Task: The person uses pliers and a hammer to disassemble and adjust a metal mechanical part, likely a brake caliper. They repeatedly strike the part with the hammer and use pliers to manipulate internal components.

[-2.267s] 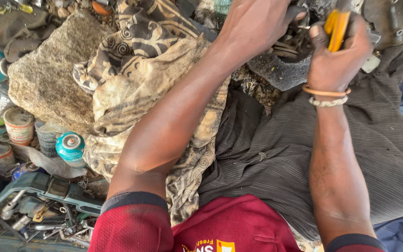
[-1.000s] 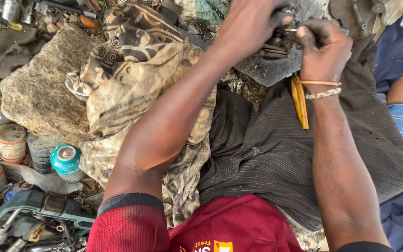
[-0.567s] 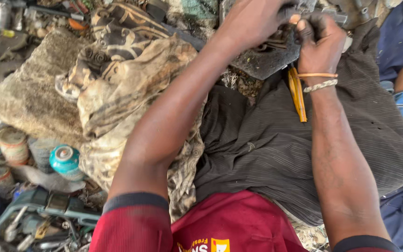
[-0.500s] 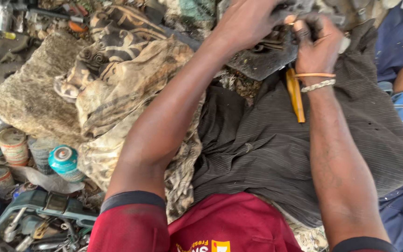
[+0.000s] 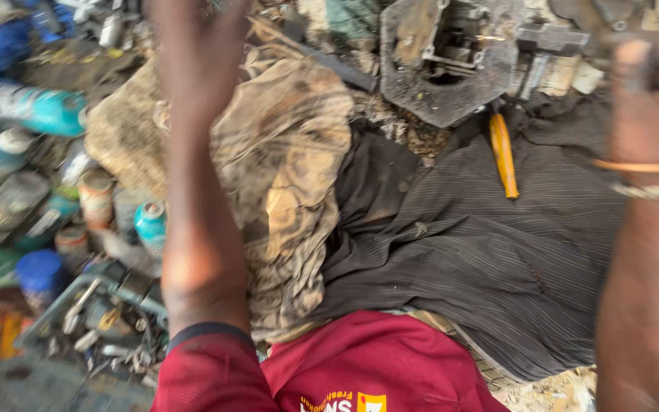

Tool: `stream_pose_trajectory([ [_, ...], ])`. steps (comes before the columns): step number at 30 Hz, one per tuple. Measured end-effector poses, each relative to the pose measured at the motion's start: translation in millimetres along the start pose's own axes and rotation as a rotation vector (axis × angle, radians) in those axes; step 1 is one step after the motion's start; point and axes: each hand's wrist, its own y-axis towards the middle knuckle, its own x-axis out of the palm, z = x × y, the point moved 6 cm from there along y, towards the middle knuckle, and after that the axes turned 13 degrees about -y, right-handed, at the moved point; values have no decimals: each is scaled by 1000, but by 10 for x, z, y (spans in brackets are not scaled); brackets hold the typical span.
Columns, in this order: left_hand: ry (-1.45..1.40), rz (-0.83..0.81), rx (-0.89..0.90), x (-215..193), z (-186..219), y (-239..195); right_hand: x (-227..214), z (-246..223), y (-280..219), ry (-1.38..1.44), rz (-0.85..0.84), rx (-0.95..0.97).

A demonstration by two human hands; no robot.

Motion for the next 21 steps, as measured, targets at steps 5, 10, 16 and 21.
stream_pose_trajectory([
  [5, 505, -325, -313, -652, 712, -923, -51, -22, -159, 206, 16, 157],
  [10, 404, -257, -331, -417, 722, -1274, 407, -829, -325, -40, -229, -64],
  [16, 499, -135, -26, -238, 521, -1157, 504, -1553, -365, -30, -235, -304],
  [21, 621, 30, -329, -307, 186, -966, 513, -1277, -541, 78, -313, -25],
])
